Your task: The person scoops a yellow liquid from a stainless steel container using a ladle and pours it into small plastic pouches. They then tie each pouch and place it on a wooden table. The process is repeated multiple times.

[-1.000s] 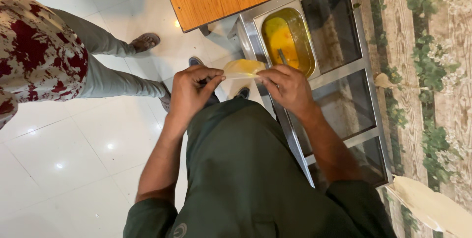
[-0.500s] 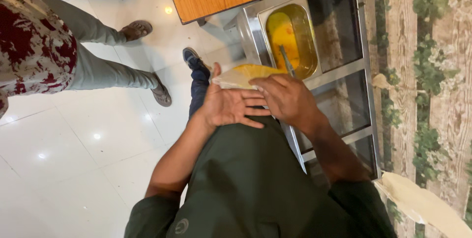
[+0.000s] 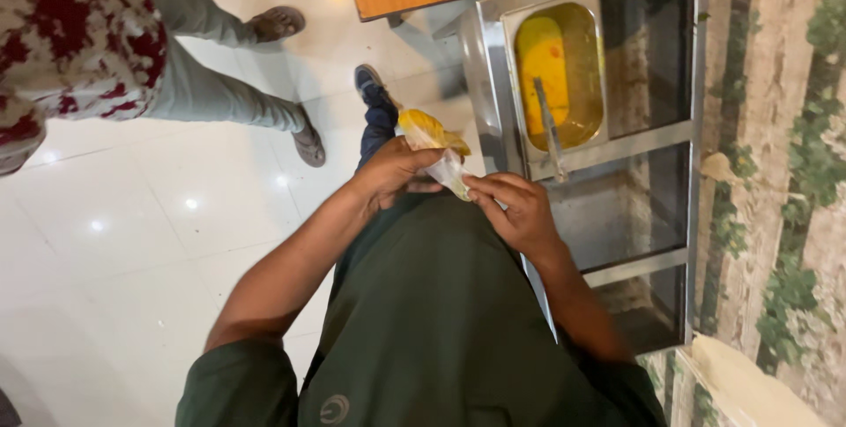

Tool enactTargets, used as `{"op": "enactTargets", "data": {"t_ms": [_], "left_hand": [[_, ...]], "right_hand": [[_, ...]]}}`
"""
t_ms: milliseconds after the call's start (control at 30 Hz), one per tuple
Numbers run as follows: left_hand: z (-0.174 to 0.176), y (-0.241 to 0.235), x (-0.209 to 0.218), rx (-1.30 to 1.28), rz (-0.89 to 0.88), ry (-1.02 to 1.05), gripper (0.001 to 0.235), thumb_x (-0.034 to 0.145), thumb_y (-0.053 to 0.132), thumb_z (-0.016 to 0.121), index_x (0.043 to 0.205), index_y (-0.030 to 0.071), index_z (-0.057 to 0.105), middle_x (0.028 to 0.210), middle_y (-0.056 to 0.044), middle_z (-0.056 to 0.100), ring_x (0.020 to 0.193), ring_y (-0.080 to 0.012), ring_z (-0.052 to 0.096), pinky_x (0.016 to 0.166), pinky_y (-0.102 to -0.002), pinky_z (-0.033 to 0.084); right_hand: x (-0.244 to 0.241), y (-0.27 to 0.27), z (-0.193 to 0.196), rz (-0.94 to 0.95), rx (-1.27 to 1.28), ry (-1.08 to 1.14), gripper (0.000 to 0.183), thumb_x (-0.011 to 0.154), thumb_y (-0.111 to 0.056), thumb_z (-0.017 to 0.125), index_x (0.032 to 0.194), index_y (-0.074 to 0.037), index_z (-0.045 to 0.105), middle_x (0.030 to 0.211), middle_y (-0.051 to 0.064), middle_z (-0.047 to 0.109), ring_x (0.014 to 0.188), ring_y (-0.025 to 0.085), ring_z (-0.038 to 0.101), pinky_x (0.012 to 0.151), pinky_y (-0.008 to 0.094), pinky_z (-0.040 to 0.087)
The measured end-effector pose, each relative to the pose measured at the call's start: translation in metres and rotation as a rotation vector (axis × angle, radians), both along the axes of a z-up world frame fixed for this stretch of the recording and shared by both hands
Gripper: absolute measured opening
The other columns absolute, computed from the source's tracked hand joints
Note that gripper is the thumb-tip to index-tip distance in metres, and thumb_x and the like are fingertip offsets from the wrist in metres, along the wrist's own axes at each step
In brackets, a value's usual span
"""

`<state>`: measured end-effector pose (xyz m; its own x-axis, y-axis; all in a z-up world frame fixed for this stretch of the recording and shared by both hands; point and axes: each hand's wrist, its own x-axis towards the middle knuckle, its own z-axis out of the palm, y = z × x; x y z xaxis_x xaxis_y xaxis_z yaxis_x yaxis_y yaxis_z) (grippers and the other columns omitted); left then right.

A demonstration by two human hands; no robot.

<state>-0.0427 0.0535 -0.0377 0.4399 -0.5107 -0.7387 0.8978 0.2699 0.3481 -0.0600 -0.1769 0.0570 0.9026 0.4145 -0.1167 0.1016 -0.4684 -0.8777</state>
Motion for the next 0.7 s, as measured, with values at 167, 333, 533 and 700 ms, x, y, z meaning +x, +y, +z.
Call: {"op": "enactTargets", "data": {"t_ms": [167,333,533,700], "left_hand": [[0.018,0.023,0.0,0.119,0.061,-0.124,0.032,0.088,0.024,0.073,0.118,0.013,0.071,0.112,0.001,0.076,0.103,-0.012,0.071,0.086,-0.033,0.055],[0.035,0.038,0.009,0.299,0.029,-0.142,0.028,0.087,0.032,0.08,0.106,0.013,0.076,0.096,0.001,0.076,0.086,-0.0117,0.07,0.075,-0.032,0.053],[0.082,0.05,0.022,1.093,-0.568,-0.682,0.039,0.082,0.038,0.084,0.087,0.001,0.075,0.077,-0.017,0.073,0.072,-0.0309,0.072,0.071,-0.043,0.056],[0.135,0.04,0.014,1.27,-0.571,-1.056,0.035,0.076,0.021,0.078,0.103,0.001,0.068,0.077,-0.02,0.071,0.071,-0.0384,0.07,0.065,-0.049,0.054]], "right_hand": [[-0.001,0.026,-0.022,-0.076,0.058,0.073,0.026,0.096,-0.007,0.071,0.121,-0.001,0.069,0.097,0.012,0.075,0.081,0.022,0.075,0.072,0.032,0.058],[0.005,0.041,-0.025,0.077,0.015,-0.029,0.015,0.095,-0.01,0.072,0.107,-0.002,0.074,0.09,0.014,0.074,0.071,0.026,0.071,0.063,0.035,0.054],[0.012,0.049,-0.029,0.08,-0.041,0.009,0.012,0.094,-0.013,0.073,0.098,-0.002,0.071,0.089,0.014,0.072,0.069,0.026,0.066,0.064,0.037,0.052],[0.027,0.058,-0.03,0.09,0.177,-0.278,0.014,0.103,-0.017,0.065,0.1,-0.004,0.06,0.117,0.019,0.065,0.109,0.036,0.065,0.096,0.04,0.051]]}}
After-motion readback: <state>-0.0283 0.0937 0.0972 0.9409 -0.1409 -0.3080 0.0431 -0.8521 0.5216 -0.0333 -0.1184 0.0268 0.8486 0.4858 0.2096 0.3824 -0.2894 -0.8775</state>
